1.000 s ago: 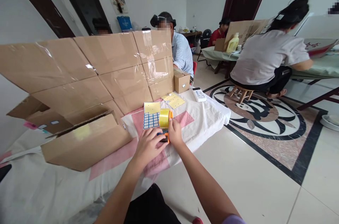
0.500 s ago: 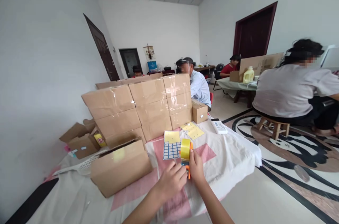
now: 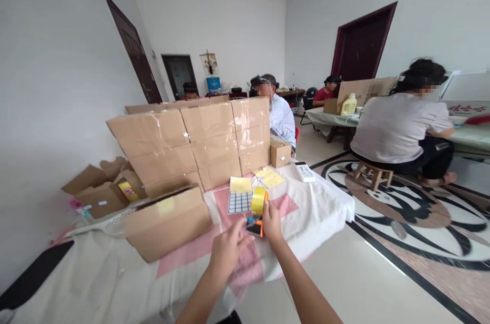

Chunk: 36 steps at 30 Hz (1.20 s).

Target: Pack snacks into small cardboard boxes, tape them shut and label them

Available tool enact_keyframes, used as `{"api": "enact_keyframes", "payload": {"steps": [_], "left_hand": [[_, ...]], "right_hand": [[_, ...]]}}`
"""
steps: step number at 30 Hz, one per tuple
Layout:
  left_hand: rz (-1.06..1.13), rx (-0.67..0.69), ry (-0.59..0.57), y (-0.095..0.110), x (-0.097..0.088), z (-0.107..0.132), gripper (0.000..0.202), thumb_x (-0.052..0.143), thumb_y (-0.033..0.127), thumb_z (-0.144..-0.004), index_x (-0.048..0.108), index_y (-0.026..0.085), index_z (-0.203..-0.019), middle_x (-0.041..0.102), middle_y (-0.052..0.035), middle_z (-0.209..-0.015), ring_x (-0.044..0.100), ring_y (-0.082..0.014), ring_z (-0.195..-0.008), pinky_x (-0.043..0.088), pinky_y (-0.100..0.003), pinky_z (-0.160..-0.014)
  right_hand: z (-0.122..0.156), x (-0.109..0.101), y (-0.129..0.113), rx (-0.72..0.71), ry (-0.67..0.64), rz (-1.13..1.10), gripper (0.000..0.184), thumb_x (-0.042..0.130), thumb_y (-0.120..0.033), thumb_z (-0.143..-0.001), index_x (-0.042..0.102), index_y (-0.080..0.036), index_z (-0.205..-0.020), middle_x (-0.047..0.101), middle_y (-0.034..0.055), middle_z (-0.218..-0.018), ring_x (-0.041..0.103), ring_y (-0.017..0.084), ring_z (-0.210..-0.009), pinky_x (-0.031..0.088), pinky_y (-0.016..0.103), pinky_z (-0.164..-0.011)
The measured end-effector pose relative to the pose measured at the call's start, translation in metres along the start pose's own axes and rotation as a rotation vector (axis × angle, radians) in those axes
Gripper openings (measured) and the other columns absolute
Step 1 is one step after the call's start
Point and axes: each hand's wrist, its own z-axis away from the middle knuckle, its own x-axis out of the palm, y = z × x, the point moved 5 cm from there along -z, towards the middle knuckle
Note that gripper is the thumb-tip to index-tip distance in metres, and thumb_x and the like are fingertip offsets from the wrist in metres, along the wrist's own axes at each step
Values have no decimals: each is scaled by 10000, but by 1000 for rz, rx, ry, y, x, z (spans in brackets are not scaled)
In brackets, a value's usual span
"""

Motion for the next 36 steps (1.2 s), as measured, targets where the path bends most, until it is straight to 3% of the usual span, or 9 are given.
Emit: {"api": "enact_keyframes", "payload": {"steps": [2,4,6,8,11,15,20,28,36], "left_hand": [[304,-349,-30,-17,3,7,346,574,530,-918,629,230,-1082,699,-38,-813,659,-237,-775,423,-313,-677],[507,-542,-84,-25,9,11,437,503,631,-910,632,216,-874,663,-39,-718,636,-224,-706,424,-313,-659],[612,-614,-173,-24,17,12,551,444,713,-890,612,207,-752,631,-36,-634,565,-179,-548,390,-295,-559],[726,-695,-248,-20,25,12,618,452,773,-844,638,188,-768,634,-42,-623,477,-133,-447,320,-270,-473],[853,-802,-296,-15,30,12,686,479,812,-796,672,155,-840,648,-58,-654,391,-81,-409,221,-236,-432],[1098,-946,-311,-9,32,12,660,675,772,-678,696,128,-819,613,-41,-665,313,-34,-423,147,-211,-433],[1170,-964,-251,-5,39,8,613,767,697,-609,698,123,-811,555,-1,-642,280,-22,-438,129,-206,-431],[1022,-788,-38,-4,57,17,460,724,586,-721,537,192,-575,463,41,-517,392,-79,-473,272,-219,-450],[880,-714,18,1,60,32,439,626,600,-805,519,223,-606,452,48,-493,454,-114,-479,323,-237,-473]], "right_hand": [[0,2,0,-3,-13,2,476,385,-623,-974,538,-235,-744,612,48,-689,576,237,-640,435,351,-573],[0,3,2,1,-22,19,471,374,-614,-982,549,-231,-771,629,50,-724,593,236,-674,452,348,-602],[-1,3,5,3,-19,37,474,371,-614,-984,543,-230,-765,623,45,-721,589,231,-675,446,340,-602],[-1,3,7,3,-15,47,477,368,-612,-985,535,-230,-752,607,36,-700,574,223,-655,430,331,-584],[-2,3,10,4,-15,51,472,358,-595,-994,537,-226,-761,601,31,-702,564,212,-653,419,323,-584],[-2,4,9,5,-22,62,464,376,-585,-991,499,-231,-717,572,17,-668,528,194,-617,386,316,-565],[-3,4,6,11,-31,68,468,375,-581,-990,469,-233,-692,523,-3,-626,480,175,-574,354,308,-538],[-3,-1,12,28,10,107,478,349,-615,-991,433,-248,-697,500,5,-642,457,190,-598,336,331,-556],[-3,-3,17,37,25,136,480,327,-627,-996,410,-261,-696,492,3,-631,441,194,-578,314,335,-544]]}}
